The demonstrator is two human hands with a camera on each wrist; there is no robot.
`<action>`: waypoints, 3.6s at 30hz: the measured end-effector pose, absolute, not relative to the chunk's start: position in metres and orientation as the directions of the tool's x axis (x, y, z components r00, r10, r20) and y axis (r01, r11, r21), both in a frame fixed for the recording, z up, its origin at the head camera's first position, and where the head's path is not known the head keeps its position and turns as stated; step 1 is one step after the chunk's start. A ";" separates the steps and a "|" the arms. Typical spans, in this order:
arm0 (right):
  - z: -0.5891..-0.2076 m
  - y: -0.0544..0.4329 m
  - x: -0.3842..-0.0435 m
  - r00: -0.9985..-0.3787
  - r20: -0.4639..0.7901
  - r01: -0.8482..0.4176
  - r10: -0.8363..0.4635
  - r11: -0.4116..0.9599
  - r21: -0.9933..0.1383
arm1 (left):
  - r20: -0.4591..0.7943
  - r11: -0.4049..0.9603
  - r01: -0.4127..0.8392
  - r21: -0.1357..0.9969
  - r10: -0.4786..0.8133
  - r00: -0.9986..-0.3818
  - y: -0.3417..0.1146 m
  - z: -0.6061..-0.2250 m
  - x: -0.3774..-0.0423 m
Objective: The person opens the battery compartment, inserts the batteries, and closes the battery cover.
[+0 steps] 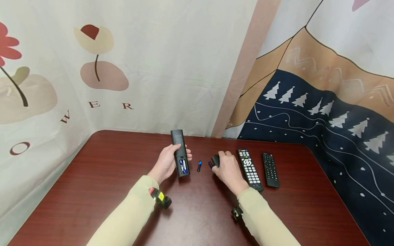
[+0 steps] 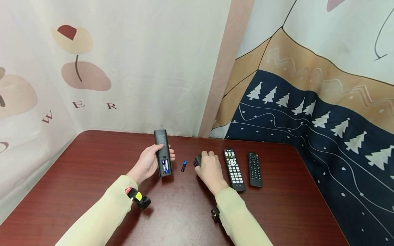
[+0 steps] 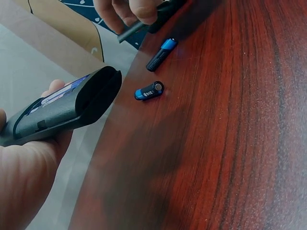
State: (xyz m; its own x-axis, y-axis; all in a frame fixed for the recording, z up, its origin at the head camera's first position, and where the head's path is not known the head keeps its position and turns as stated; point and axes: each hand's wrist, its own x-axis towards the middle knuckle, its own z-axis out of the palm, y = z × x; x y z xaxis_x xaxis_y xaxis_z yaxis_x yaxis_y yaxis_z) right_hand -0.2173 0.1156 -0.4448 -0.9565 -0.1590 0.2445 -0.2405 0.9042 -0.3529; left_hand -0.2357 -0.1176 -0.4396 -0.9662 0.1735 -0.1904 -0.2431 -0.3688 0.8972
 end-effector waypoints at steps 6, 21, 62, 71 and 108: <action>-0.440 0.109 -0.212 -0.952 0.260 -0.256 -0.162 0.888 -0.381 | -0.201 -0.377 -0.251 0.892 0.167 -0.965 -0.116 -0.440 -0.236; -0.434 0.093 -0.201 -0.930 0.306 -0.321 -0.204 0.856 -0.404 | -0.183 -0.373 -0.240 0.896 0.182 -0.966 -0.116 -0.440 -0.235; -0.437 0.061 -0.183 -0.898 0.357 -0.408 -0.257 0.789 -0.459 | -0.174 -0.389 -0.227 0.893 0.165 -0.971 -0.111 -0.441 -0.235; -0.439 0.054 -0.181 -0.896 0.362 -0.414 -0.256 0.773 -0.480 | -0.177 -0.396 -0.230 0.889 0.165 -0.970 -0.110 -0.440 -0.234; -0.441 0.035 -0.179 -0.887 0.388 -0.432 -0.250 0.746 -0.507 | -0.177 -0.401 -0.232 0.886 0.171 -0.969 -0.107 -0.439 -0.234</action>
State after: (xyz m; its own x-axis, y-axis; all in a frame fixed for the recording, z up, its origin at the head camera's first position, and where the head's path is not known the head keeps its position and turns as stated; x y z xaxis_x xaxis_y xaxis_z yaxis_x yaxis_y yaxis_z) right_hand -0.1787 0.0350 -0.4405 -0.8869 -0.2502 0.3882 -0.4322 0.7460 -0.5066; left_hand -0.2341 -0.1072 -0.4393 -0.9694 0.1706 -0.1766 -0.2320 -0.4009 0.8863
